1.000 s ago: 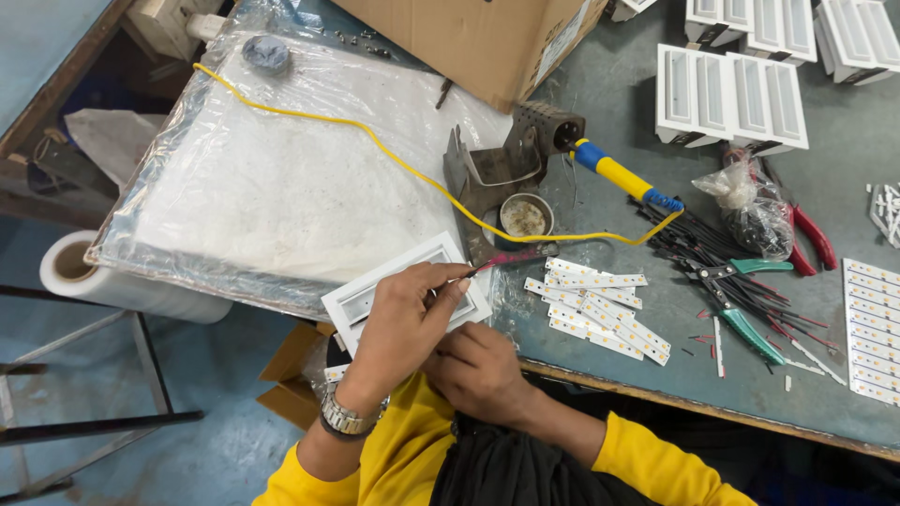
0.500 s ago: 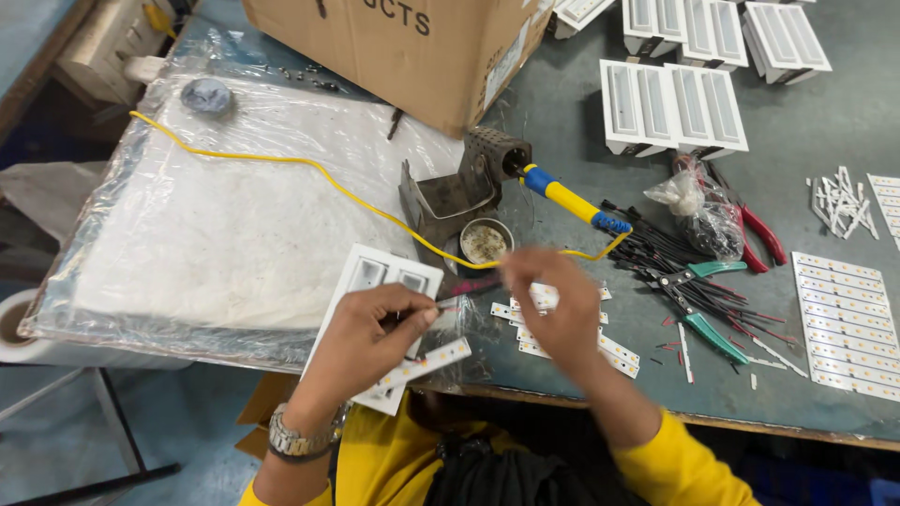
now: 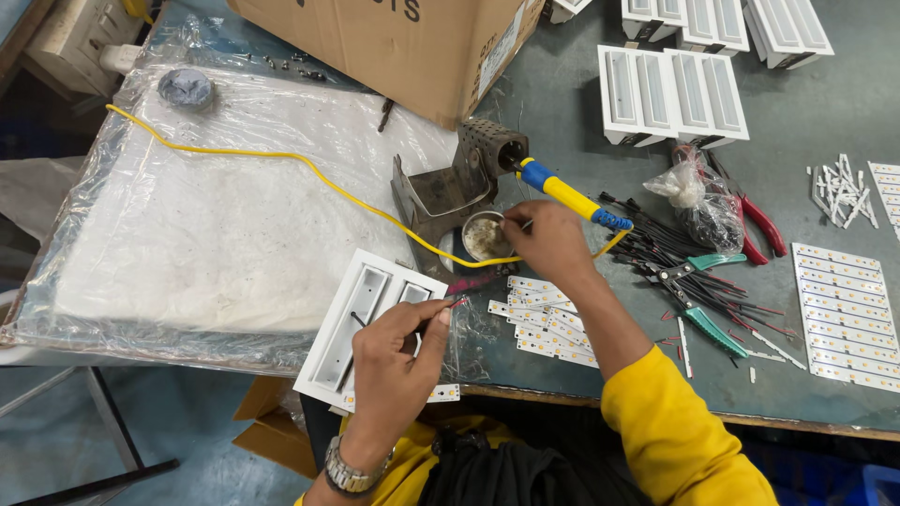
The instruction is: The person assembles an LED light fixture by soldering LED strips to wires inside a white housing. They use a soldering iron and flux, repeatedly applying heat and solder to connect the components.
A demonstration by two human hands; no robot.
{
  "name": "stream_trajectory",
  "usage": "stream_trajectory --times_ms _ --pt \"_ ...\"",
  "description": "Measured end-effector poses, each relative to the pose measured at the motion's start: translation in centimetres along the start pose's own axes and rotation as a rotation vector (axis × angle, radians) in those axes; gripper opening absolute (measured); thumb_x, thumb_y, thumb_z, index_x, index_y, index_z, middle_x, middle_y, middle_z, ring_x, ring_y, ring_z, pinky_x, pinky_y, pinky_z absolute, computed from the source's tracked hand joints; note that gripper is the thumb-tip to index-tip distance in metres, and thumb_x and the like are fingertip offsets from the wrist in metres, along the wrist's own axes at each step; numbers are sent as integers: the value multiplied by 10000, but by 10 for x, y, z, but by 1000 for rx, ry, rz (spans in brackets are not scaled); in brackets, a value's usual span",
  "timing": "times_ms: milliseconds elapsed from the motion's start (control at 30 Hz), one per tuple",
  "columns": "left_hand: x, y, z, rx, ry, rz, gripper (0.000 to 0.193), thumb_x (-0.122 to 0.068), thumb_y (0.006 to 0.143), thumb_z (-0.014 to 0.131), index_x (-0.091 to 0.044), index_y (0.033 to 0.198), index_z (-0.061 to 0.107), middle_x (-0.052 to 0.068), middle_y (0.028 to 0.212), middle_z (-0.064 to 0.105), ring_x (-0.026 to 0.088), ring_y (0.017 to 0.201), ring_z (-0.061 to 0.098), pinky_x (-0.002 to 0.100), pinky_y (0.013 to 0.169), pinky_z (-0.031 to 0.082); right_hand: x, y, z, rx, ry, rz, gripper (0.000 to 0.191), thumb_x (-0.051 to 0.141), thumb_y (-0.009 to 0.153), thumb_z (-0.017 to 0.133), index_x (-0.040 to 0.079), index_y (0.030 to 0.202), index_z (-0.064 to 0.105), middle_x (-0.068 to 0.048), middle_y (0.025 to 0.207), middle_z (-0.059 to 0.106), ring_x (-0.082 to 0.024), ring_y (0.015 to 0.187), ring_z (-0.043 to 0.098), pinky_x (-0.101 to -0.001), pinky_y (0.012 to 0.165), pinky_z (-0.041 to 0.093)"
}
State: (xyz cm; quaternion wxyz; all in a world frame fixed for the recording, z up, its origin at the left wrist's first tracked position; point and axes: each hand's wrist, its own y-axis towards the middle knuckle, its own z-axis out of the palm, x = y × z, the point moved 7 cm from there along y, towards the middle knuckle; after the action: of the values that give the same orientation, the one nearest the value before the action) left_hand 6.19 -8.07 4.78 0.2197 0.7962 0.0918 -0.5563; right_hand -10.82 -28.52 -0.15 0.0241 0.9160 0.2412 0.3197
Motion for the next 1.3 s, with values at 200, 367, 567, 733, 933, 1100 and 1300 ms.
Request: stream_trajectory --times_ms 200,367,567,733,933,1100,1300 --pt "-6 1 3 11 -40 118 152 -102 918 716 -13 1031 762 99 815 750 145 637 696 277 581 530 15 -31 -34 -235 112 68 203 182 930 723 19 1045 759 -105 838 771 -172 672 742 -301 627 563" --pt "-8 1 3 11 5 141 154 -97 906 722 -9 1025 765 110 827 754 164 636 695 279 577 521 45 -74 -59 -407 202 -86 138 57 953 752 -23 1065 736 -112 935 756 -120 704 730 -242 632 566" --pt "-6 -2 6 5 -5 78 99 -89 861 746 0 903 739 81 729 739 150 570 691 270 529 512 53 -103 -69 -326 272 16 159 43 864 793 -31 882 654 -84 833 714 -97 647 703 -237 565 547" --pt "-7 -6 13 24 73 117 134 -87 844 768 -9 782 678 69 686 709 139 552 667 274 530 509 50 -110 -61 -228 287 40 163 26 853 779 -16 830 623 -51 770 702 -84 640 702 -225 583 569" --pt "-7 -6 13 13 50 145 103 -69 850 766 -9 809 692 73 708 707 144 560 644 283 529 492 37 -119 -57 -257 148 31 244 129 813 850 20 940 672 -71 892 708 -185 774 681 -321 640 515" --pt "-1 -5 16 27 48 103 120 -70 833 773 -1 792 683 68 668 691 137 519 624 282 501 476 48 -137 -40 -193 -62 -114 736 385 642 937 42 1189 585 -125 1165 626 -323 1086 575 -446 905 441" --pt "-1 -9 17 39 59 119 132 -63 830 771 0 780 667 70 675 689 138 533 642 280 506 495 50 -136 -11 -149 -175 -53 900 468 578 946 50 1252 520 -113 1228 627 -327 1203 512 -482 971 285"
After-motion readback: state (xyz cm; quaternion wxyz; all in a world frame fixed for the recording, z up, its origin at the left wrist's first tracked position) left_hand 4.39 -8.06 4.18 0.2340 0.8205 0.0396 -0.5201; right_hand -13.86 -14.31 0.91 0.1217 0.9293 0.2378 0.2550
